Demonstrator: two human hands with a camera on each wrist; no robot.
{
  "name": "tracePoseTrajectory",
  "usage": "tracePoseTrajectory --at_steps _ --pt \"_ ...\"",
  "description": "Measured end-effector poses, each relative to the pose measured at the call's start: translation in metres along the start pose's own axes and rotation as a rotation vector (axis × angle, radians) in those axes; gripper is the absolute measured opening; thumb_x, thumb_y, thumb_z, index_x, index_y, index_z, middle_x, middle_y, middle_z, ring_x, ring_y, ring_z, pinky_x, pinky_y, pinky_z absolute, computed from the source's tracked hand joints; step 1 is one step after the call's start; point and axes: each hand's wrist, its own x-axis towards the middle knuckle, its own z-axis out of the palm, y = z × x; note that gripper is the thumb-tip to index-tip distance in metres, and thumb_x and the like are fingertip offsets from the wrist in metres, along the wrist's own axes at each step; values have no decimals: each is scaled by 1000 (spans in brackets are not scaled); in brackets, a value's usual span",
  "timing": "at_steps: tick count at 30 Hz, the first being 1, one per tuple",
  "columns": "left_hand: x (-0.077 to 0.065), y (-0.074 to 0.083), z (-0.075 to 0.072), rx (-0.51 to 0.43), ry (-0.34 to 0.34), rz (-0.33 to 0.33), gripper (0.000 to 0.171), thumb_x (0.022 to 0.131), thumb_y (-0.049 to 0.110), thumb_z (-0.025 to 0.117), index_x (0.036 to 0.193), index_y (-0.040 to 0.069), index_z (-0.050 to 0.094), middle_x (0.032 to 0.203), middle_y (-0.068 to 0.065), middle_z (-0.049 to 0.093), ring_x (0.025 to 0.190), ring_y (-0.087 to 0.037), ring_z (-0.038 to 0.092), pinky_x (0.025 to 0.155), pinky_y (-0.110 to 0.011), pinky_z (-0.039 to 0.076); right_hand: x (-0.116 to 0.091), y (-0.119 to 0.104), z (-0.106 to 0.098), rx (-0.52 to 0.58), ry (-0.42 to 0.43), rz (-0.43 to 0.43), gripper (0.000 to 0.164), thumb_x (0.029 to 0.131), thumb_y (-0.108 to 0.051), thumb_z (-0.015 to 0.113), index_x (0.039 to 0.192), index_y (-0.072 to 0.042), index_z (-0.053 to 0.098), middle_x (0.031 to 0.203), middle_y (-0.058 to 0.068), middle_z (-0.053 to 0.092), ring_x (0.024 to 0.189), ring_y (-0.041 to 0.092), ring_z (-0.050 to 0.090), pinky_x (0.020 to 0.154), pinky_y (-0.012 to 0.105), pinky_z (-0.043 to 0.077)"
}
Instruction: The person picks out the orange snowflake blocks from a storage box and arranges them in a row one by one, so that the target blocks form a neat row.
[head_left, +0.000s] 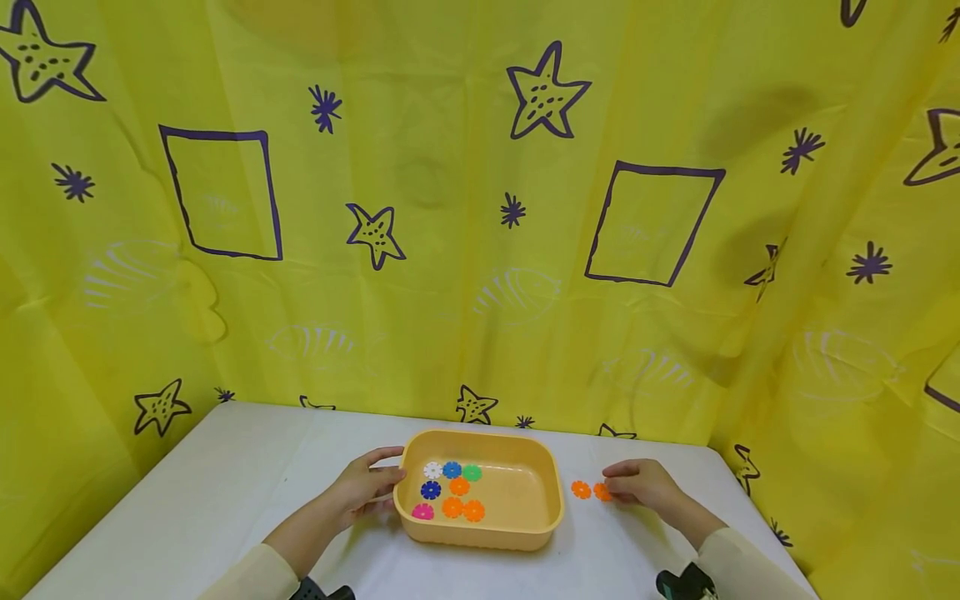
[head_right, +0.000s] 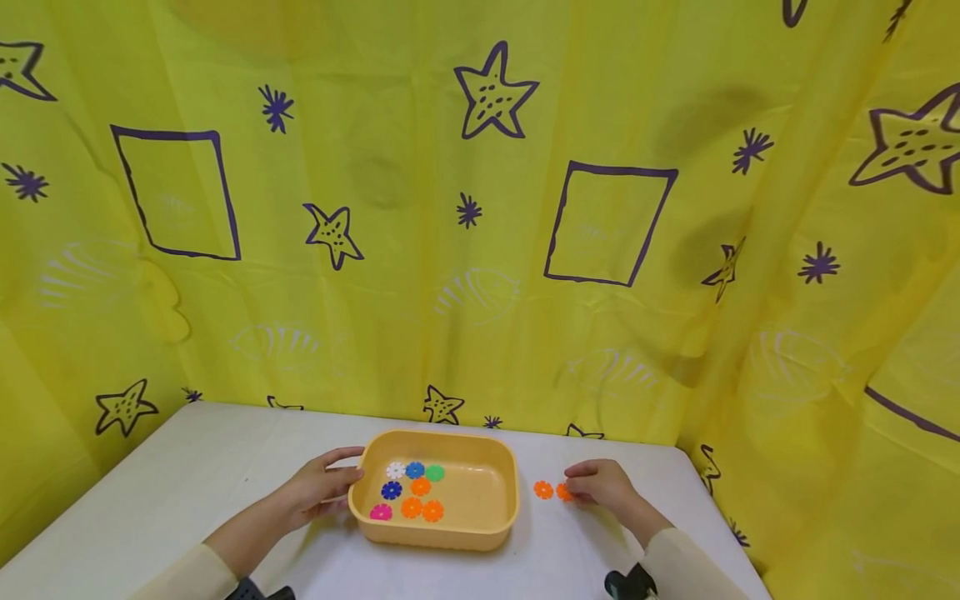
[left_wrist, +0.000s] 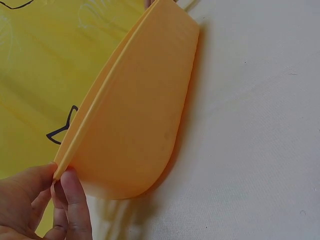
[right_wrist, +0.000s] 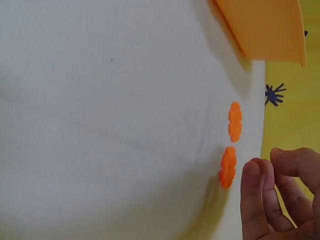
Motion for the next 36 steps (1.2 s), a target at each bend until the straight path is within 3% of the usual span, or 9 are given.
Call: tracePoseTrajectory --at_steps 15,19,25,36 --pt "-2 0 0 1 8 -17 52 93 15 67 141 10 49 119 -20 65 76 -18 70 63 -29 58 -15 -37 18 25 -152 -161 39 88 -3 69 117 20 57 101 21 71 85 24 70 76 37 60" --pt "-1 0 0 -4 6 -15 51 93 15 67 141 10 49 119 -19 66 74 -18 70 62 -29 58 -18 -45 26 60 -185 -176 40 88 -2 69 117 21 56 101 21 71 86 27 72 77 38 60" --pt "-2 1 1 1 6 -16 51 93 15 67 141 10 49 119 -19 66 73 -17 69 63 -29 58 -23 -57 37 76 -211 -190 37 88 -1 68 116 21 58 99 19 72 82 19 71 75 36 61" --pt "-2 0 1 4 11 -19 52 93 16 67 141 10 49 119 -19 66 75 -17 69 64 -29 58 -30 -69 58 148 -231 -181 42 87 2 68 121 22 54 107 26 69 86 20 72 77 34 60"
